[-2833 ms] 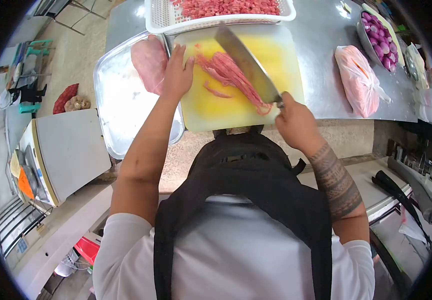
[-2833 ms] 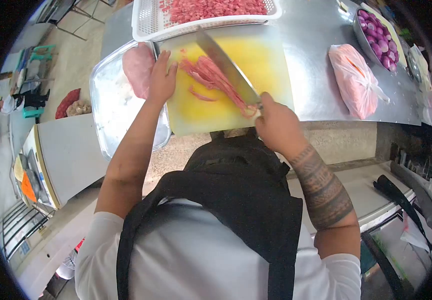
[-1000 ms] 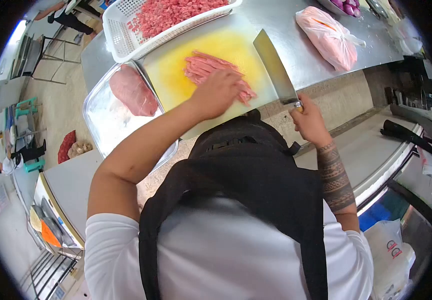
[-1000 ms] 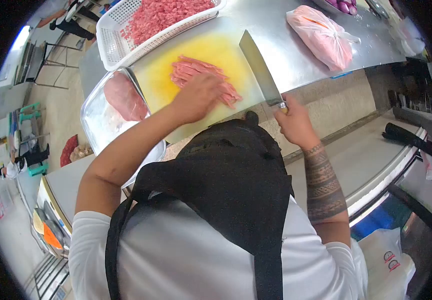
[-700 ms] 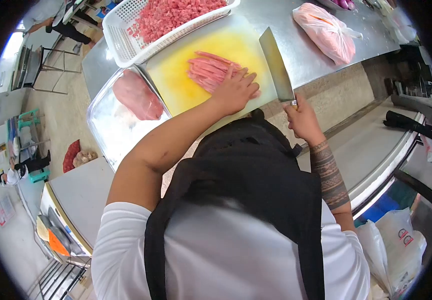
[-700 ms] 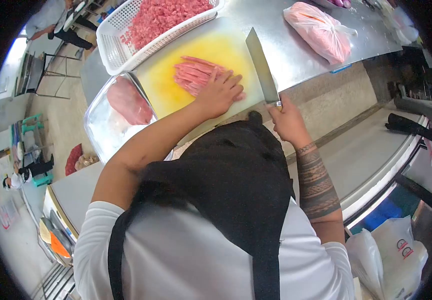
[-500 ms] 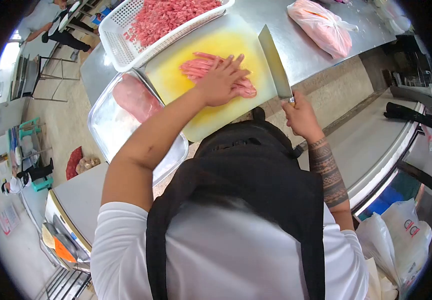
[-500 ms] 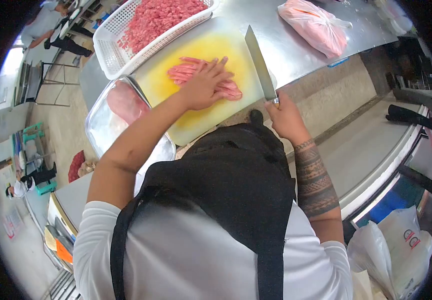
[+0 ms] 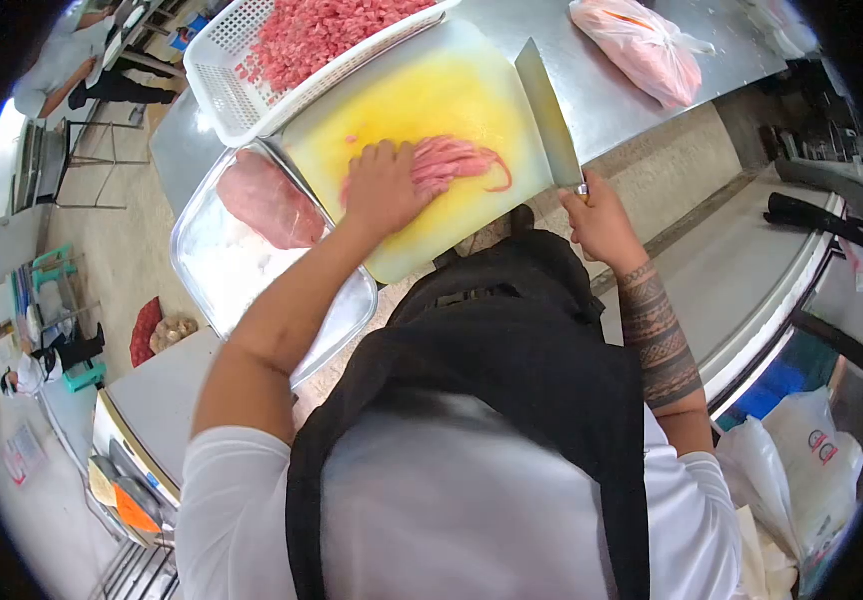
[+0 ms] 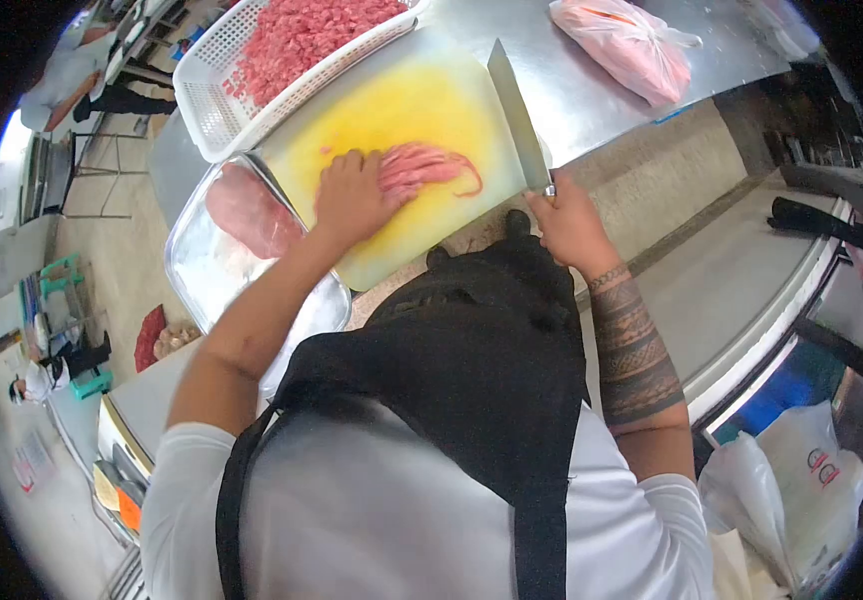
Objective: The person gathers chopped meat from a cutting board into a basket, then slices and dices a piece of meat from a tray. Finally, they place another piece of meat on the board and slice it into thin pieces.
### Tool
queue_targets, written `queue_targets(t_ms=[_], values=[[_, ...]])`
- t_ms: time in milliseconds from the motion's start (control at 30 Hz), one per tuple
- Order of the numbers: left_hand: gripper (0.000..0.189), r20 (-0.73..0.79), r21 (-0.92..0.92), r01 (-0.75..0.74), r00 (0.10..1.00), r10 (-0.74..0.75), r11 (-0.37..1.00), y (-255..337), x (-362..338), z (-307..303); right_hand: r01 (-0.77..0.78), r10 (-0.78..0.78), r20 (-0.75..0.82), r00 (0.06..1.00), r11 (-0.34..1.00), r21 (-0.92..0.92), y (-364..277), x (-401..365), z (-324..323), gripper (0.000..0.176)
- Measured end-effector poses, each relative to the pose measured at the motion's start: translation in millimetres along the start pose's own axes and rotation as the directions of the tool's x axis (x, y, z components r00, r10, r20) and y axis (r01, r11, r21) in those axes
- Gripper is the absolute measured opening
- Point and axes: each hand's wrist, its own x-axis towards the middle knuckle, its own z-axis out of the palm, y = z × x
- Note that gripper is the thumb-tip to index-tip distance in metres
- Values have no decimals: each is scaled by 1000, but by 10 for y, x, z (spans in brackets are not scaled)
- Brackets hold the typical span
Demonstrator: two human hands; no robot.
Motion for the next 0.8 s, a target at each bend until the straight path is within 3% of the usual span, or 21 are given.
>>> queue_targets(t_ms=[100, 200, 300, 400, 533, 633, 733, 800], values=[[81, -129, 42, 401, 911, -393, 915, 184, -134, 118, 4, -4, 19, 1000, 999, 32, 13, 89, -16, 39], [90, -68, -27, 450, 890, -450, 893, 266, -121, 77, 18, -20, 26, 999, 998, 58, 31, 155, -61, 36], [96, -309, 206, 226, 938, -156, 952, 439, -192, 44, 28, -32, 77, 996, 998, 50, -30, 184, -129, 33], [94, -155, 156, 234, 965, -211, 959, 329, -142, 259, 60, -66, 106, 992, 996, 65, 0, 252, -170, 31], [87, -208, 145, 338, 929, -306, 930, 184, 69, 405, 91, -99, 150, 984, 994, 63, 81, 313, -275, 32], [73, -390, 260, 318, 898, -202, 912, 310, 77, 289, 76, -70, 245, 967, 997, -11, -31, 356, -429, 36], [48, -129, -178, 335, 924, -360, 925, 1005, 93, 128, 108, -58, 318, 946, 984, -143, -56, 427, -548, 40], [36, -105, -270, 419, 882, -459, 867, 1365, 294, 155, 204, -122, 338, 933, 954, -219, 0, 511, -587, 41]])
